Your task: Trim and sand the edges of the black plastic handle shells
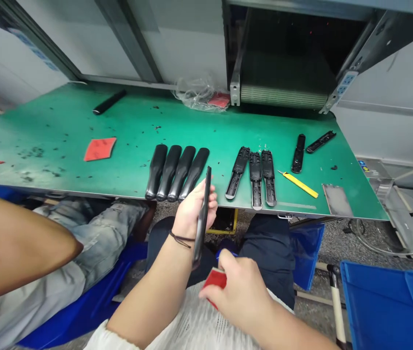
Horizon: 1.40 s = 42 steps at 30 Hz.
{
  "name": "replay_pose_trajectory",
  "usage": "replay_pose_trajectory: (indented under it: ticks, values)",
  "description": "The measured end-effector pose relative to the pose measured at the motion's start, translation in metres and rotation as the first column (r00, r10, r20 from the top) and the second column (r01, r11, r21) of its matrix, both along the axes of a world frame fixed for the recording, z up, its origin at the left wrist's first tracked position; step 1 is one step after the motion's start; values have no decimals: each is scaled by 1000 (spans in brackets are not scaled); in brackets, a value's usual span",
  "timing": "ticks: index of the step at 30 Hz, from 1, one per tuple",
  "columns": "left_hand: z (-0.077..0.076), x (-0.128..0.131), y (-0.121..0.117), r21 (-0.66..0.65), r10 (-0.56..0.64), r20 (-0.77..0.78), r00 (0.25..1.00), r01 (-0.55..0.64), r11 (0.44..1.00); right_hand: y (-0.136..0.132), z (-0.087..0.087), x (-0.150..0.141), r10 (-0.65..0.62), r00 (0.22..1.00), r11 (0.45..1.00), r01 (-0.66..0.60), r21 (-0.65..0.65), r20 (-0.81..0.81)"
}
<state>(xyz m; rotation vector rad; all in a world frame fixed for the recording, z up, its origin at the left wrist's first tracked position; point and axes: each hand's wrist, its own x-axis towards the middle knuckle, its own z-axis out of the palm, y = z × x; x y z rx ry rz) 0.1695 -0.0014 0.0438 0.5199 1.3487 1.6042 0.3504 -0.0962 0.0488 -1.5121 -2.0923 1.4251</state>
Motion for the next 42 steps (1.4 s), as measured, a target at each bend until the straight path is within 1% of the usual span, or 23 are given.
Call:
replay_pose_trajectory:
  ticks: [2,4,5,6,7,9,10,13,16,18,19,20,22,24,26,28,31,34,38,39,40,41,42]
  values:
    - [-2,-10,20,16,55,-143,988,-53,998,-5,-18,21,-40,998,998,37,48,57]
    - [-2,-20,42,31,75,-326,942,-68,997,0,-30,42,-184,983,982,184,39,-9]
    - [-2,-25,54,24,66,-425,903,-61,998,6,-32,51,-268,956,963,267,-29,-119]
    - [-2,-29,65,4,44,-520,853,-49,999,13,-32,57,-345,901,938,318,-141,-262]
    - [-2,-31,76,-27,11,-605,796,-34,999,21,-30,61,-411,818,907,320,-275,-403]
    - [-2,-33,97,-107,-70,-738,672,-14,994,37,-22,64,-499,630,846,204,-492,-595]
    - [-3,-31,106,-148,-111,-784,611,-11,989,43,-18,64,-519,567,824,132,-551,-640]
    - [-3,-25,121,-249,-211,-871,445,-29,968,56,-11,60,-556,485,779,20,-627,-675]
    - [1,-30,113,-281,-253,-920,300,-53,958,62,-13,61,-604,396,742,-38,-669,-692]
    - [3,-41,98,-261,-238,-950,201,-101,960,63,-17,63,-623,352,726,-70,-684,-698]
    - [4,-47,89,-253,-237,-964,124,-137,958,63,-19,64,-630,336,720,-86,-689,-700]
    - [3,-53,79,-265,-258,-964,65,-167,950,63,-20,65,-636,323,713,-103,-694,-701]
    - [0,-59,63,-306,-314,-949,-25,-170,937,63,-20,66,-645,304,700,-135,-701,-702]
    - [-5,-60,52,-337,-353,-932,-84,-160,928,61,-20,65,-651,294,686,-165,-708,-700]
    - [-9,-59,49,-342,-358,-926,-117,-138,930,59,-19,65,-651,293,676,-195,-711,-700]
    - [-11,-59,49,-334,-350,-931,-106,-143,932,56,-19,65,-653,303,672,-190,-715,-694]
    - [-5,-62,47,-283,-289,-957,-34,-123,951,51,-19,66,-665,341,678,-98,-728,-665]
    - [7,-69,41,-191,-187,-979,85,-49,980,47,-19,66,-652,390,701,-15,-713,-650]
    - [26,-76,25,-78,-85,-959,271,38,996,45,-17,61,-606,410,751,13,-660,-682]
    - [31,-74,18,-64,-86,-942,323,79,995,46,-16,59,-588,411,770,22,-637,-696]
    - [35,-71,9,-52,-105,-910,401,141,989,47,-15,57,-570,413,790,37,-612,-710]
    - [38,-65,0,-37,-144,-856,496,219,975,48,-13,56,-556,414,807,60,-588,-721]
    - [41,-57,-9,0,-212,-747,631,319,948,50,-10,54,-544,418,822,87,-563,-728]
